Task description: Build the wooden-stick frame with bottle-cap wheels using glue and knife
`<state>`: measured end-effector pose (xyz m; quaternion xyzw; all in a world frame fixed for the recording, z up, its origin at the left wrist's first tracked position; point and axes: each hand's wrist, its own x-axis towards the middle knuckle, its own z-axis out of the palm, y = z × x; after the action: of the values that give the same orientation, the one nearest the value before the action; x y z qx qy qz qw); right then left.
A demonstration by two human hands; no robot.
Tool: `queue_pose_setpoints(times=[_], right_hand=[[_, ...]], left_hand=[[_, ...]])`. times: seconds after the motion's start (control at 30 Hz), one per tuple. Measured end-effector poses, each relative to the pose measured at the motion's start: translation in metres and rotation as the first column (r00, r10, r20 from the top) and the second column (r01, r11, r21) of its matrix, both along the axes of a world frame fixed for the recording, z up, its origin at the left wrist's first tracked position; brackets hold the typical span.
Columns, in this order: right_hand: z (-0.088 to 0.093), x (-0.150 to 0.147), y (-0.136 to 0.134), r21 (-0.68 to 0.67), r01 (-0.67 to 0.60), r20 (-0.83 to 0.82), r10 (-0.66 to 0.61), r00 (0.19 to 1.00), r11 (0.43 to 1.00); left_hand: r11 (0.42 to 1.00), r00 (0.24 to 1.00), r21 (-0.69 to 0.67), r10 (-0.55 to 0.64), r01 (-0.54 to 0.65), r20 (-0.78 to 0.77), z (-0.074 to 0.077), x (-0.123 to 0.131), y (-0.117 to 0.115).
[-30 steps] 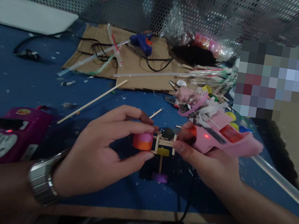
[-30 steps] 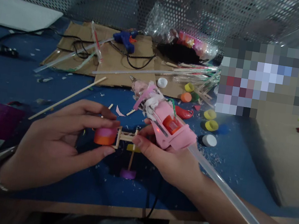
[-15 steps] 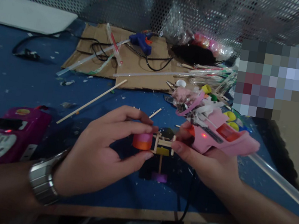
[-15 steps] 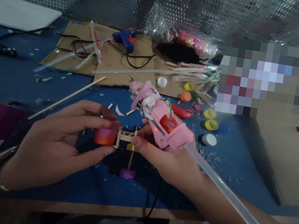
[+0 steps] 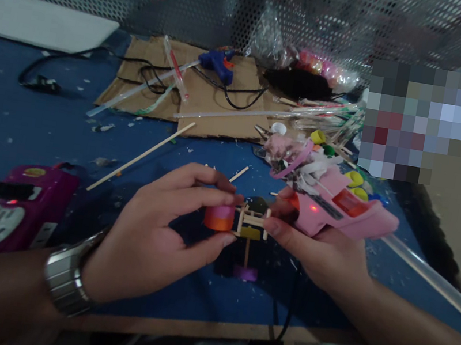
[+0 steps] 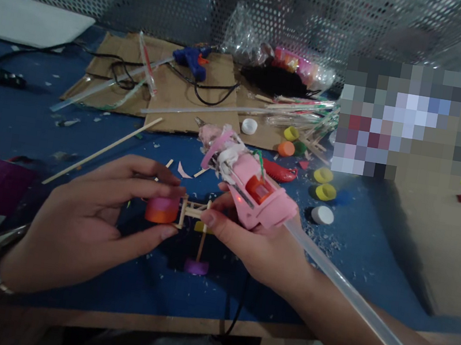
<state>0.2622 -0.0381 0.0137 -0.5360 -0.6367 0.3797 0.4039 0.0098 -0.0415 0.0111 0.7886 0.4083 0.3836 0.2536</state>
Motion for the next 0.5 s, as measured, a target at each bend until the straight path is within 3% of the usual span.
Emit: queue_pose_setpoints(times=[0.5], right_hand=[[-0.0011, 0.0020, -0.0001, 0.000, -0.012, 0.019, 0.012, 1.000, 1.000]], left_hand=[[1.000, 1.000, 0.006, -0.006, 0.006, 0.002, 0.0011, 0.0008, -0.0004]])
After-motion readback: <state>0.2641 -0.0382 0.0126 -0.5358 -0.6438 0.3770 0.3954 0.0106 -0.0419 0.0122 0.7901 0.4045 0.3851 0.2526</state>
